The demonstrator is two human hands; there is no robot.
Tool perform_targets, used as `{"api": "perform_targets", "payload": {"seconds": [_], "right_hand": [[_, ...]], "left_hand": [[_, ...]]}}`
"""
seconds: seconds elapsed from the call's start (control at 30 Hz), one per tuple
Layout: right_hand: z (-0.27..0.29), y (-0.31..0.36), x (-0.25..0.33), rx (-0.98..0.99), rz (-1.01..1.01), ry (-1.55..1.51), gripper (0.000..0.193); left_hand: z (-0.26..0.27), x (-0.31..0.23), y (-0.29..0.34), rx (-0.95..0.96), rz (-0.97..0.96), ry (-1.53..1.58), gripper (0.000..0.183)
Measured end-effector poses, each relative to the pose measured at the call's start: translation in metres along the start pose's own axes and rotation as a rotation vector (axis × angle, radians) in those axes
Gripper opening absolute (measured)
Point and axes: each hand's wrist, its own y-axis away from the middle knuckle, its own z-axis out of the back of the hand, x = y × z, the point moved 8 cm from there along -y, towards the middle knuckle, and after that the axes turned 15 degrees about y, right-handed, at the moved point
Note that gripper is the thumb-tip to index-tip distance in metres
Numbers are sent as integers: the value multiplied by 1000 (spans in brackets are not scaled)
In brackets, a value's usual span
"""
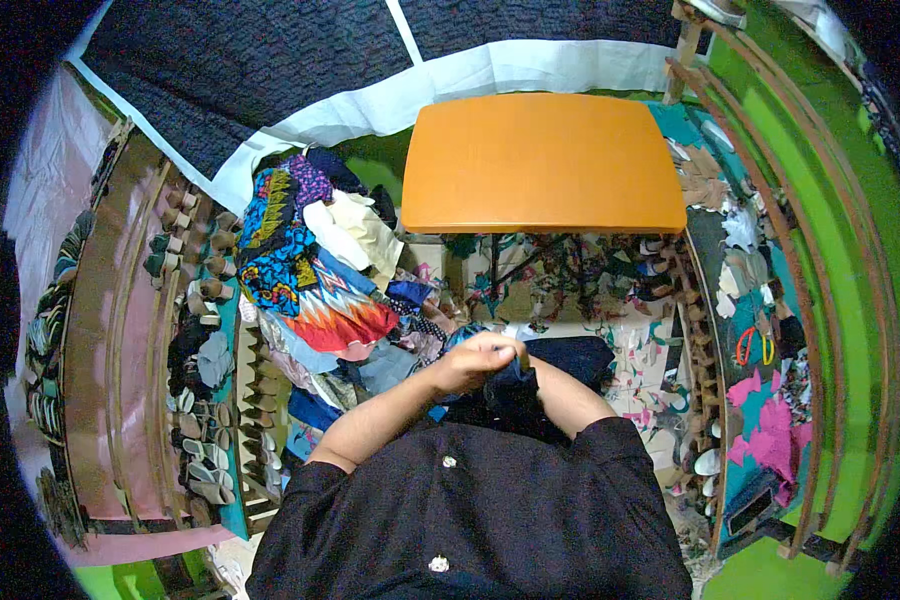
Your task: Folding and smoothing pieces of fabric on a small table.
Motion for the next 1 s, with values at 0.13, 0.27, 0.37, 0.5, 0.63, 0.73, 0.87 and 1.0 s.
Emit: {"api": "perform_targets", "payload": {"seconds": [0.13, 0.27, 0.37, 0.5, 0.63, 0.73, 0.87, 1.0], "right_hand": [[21, 24, -14, -57, -126, 57, 28], [127, 157, -73, -1042, -593, -96, 10], [164, 252, -23, -1310, -490, -670, 25], [134, 256, 144, -280, -131, -255, 31], [115, 232, 127, -304, 62, -434, 37], [137, 198, 92, -852, -199, -432, 39], [92, 136, 93, -628, -414, 345, 45], [-10, 110, -4, -403, -651, 761, 44]], "left_hand": [[23, -27, 14, -176, -42, -27, 32], [83, -72, 61, -600, -358, -258, 28], [111, -105, 91, -763, -587, -375, 28], [99, -155, 118, -813, -1091, -225, 25], [62, -195, 87, -314, -1305, 147, 33], [48, -193, 55, -179, -1156, 277, 34], [41, -178, 44, -307, -1105, 165, 27], [51, -184, 47, -234, -1123, 226, 29]]}}
